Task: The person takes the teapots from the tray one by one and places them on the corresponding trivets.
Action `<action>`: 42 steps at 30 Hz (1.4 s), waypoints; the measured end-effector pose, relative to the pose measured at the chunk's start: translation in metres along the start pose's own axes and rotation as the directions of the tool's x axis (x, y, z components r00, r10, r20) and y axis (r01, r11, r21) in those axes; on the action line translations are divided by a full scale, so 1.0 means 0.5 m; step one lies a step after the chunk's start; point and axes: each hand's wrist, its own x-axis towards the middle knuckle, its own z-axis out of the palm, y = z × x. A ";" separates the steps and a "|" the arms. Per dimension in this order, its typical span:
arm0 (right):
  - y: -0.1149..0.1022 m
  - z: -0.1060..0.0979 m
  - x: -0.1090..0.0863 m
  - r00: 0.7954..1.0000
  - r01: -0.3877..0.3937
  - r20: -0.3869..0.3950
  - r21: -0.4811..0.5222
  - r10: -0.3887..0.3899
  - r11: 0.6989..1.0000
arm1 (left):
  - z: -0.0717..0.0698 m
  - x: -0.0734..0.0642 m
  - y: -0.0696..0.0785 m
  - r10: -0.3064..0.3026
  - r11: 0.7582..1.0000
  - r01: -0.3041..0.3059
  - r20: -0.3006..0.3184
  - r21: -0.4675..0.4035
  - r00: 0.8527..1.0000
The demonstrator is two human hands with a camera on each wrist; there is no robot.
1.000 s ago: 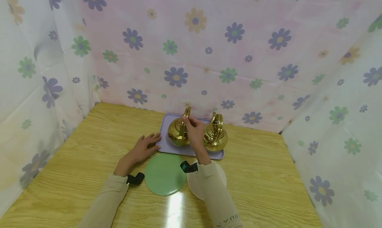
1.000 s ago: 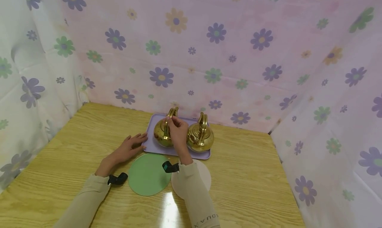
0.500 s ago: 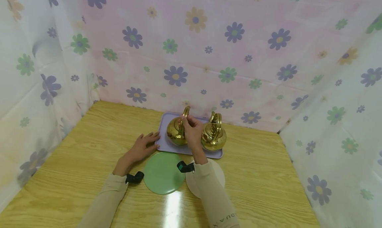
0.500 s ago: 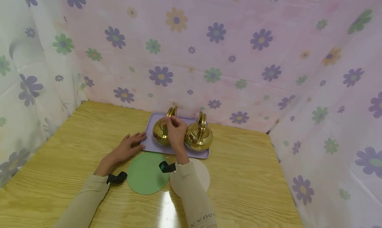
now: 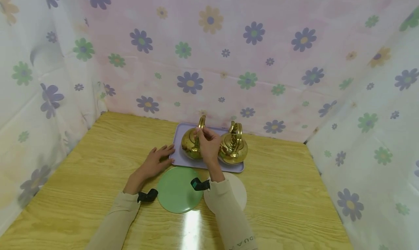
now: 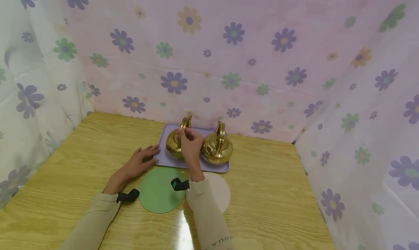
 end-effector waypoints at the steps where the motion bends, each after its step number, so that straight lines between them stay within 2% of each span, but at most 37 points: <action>1: 0.001 0.000 -0.001 1.000 0.003 -0.004 -0.009 -0.003 1.000 | 0.001 0.000 0.000 0.000 1.000 0.000 0.001 0.000 1.000; 9: 0.004 0.001 -0.005 0.999 0.049 -0.004 -0.055 -0.050 0.997 | -0.001 0.003 0.007 0.008 1.000 -0.008 0.005 -0.023 1.000; 17: 0.060 -0.001 0.006 0.995 0.102 -0.019 -0.029 -0.103 0.994 | -0.005 0.005 0.002 0.004 1.000 -0.003 0.006 -0.030 1.000; 22: 0.068 0.002 0.003 0.990 0.133 -0.051 -0.037 -0.135 0.990 | -0.004 0.005 0.000 0.016 0.999 -0.016 0.003 -0.031 1.000; 28: 0.057 0.002 -0.003 0.986 0.161 -0.039 -0.063 -0.163 0.985 | -0.001 0.004 0.004 0.014 0.999 -0.014 0.005 -0.030 1.000; 35: 0.009 0.005 -0.010 0.991 0.136 -0.010 -0.024 -0.136 0.990 | -0.002 0.004 0.004 0.009 0.999 -0.008 0.008 -0.031 1.000; 42: -0.001 0.004 -0.011 0.990 0.140 0.012 -0.051 -0.139 0.989 | -0.001 0.004 0.002 0.003 0.999 -0.003 0.003 -0.032 1.000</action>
